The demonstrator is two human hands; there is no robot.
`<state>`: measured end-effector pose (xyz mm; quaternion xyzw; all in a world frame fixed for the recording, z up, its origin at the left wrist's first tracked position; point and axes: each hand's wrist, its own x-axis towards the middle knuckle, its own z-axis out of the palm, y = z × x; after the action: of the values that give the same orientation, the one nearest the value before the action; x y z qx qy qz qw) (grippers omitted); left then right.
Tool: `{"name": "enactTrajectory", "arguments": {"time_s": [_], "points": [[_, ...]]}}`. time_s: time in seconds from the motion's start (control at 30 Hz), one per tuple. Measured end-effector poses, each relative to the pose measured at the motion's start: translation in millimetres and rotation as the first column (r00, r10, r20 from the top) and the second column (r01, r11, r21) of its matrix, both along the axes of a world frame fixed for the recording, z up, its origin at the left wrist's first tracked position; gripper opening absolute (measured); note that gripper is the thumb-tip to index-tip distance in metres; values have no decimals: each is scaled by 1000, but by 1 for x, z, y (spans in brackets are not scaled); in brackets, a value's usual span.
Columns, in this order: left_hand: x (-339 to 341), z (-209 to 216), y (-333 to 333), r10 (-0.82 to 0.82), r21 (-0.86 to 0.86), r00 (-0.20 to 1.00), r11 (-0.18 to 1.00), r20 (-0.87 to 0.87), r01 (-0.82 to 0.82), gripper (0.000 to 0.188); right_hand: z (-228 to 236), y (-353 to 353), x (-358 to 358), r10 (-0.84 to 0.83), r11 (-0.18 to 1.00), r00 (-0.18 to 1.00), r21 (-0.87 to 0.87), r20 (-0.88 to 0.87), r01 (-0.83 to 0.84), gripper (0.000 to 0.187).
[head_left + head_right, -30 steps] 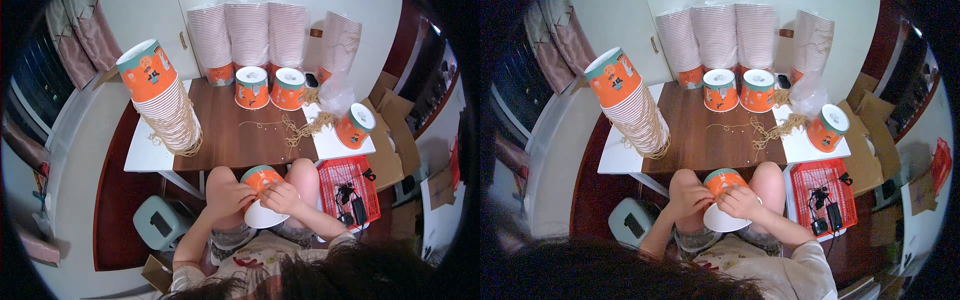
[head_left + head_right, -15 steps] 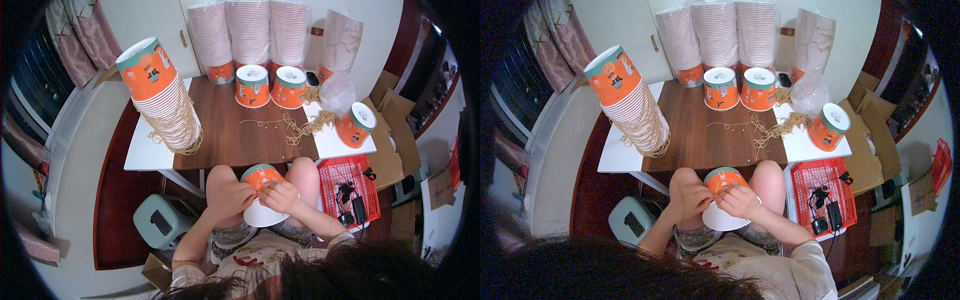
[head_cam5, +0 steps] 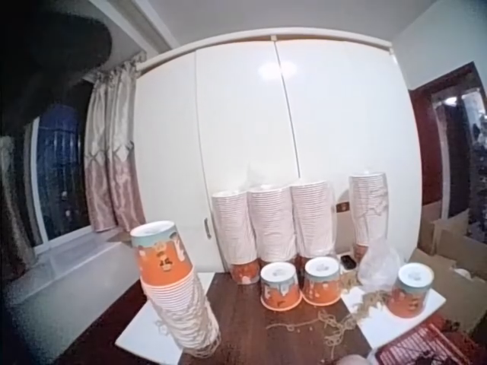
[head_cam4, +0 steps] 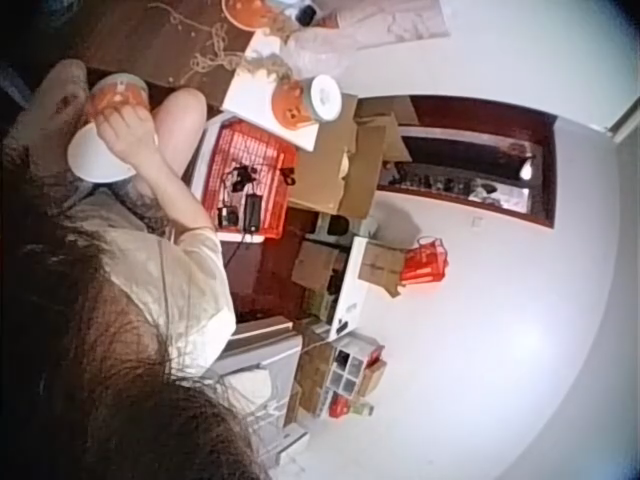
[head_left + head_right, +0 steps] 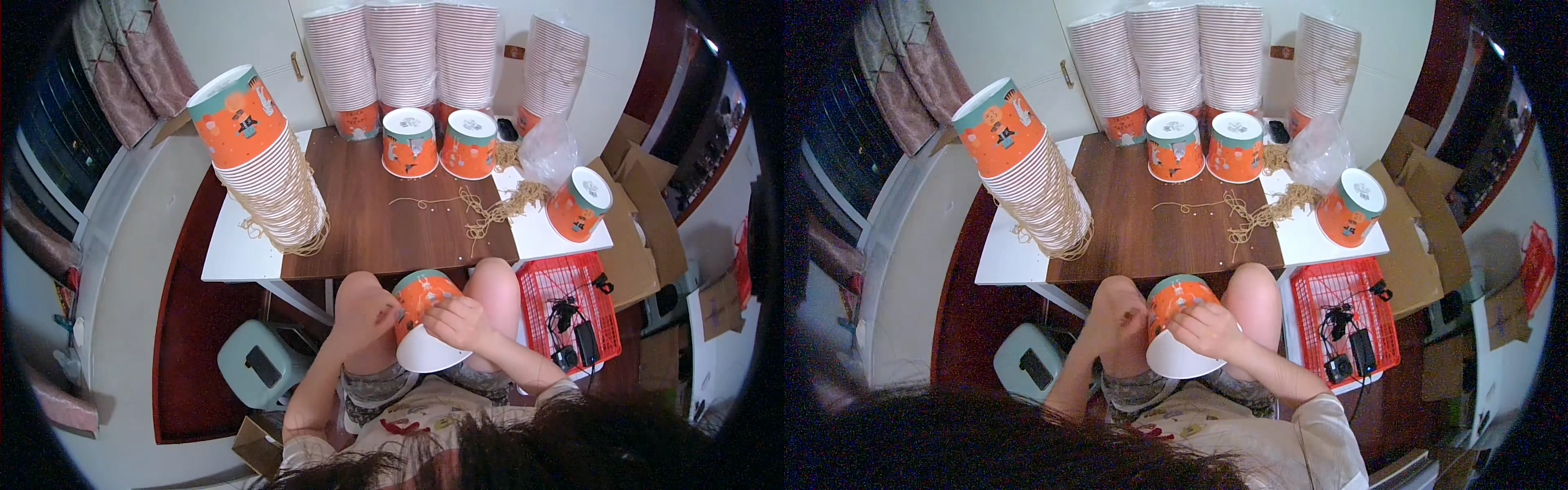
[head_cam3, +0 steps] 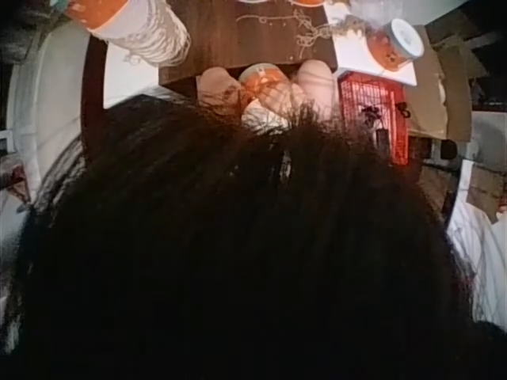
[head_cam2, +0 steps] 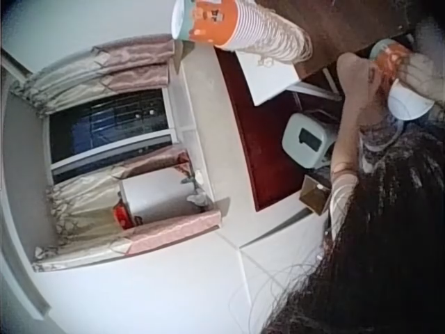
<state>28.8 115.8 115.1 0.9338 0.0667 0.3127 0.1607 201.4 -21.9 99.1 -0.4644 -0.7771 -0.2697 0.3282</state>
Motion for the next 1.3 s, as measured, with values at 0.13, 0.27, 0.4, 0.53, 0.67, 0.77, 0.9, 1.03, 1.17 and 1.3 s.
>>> {"name": "enactTrajectory", "arguments": {"time_s": [0.13, 0.27, 0.4, 0.53, 0.67, 0.77, 0.9, 1.03, 1.17, 1.3], "points": [[-19, -2, -7, 598, 104, 788, 801, -148, -589, 20, -5, -2, -1, -4, 1000, 1000, 9, -7, 4, 18], [-29, 6, -19, 500, 48, 785, 852, -366, -521, 19, -13, -11, -15, -24, 995, 992, 88, -121, 35, 21], [-26, 1, -45, 288, -413, 950, 855, -121, -313, 16, -20, -24, -23, -34, 997, 983, 62, -181, 46, 24], [-25, -21, -46, 116, -321, 993, 942, 35, -99, 20, -22, -29, -28, -18, 1000, 935, -19, -354, 12, 13], [-17, -22, -62, 77, -385, 996, 919, -40, -86, 19, -37, -37, -24, 141, 841, 505, -166, -851, -514, 23], [-18, -30, -70, 98, -452, 995, 888, 17, -80, 17, -41, -34, -35, 197, 783, 273, -17, -942, -622, 33], [-24, -29, -78, 148, -447, 989, 883, -18, -141, 15, -47, -28, -47, 234, 751, 162, 73, -959, -657, 38], [-23, -26, -79, 150, -454, 988, 883, 29, -121, 15, -50, -31, -52, 147, 757, -22, 127, -989, -641, 45], [-24, -28, -78, 140, -435, 989, 894, 35, -111, 15, -52, -30, -61, 154, 766, -215, 254, -964, -590, 47], [-24, -22, -78, 134, -412, 990, 905, 32, -109, 15, -44, -30, -62, 126, 740, -408, 360, -904, -569, 45]]}}
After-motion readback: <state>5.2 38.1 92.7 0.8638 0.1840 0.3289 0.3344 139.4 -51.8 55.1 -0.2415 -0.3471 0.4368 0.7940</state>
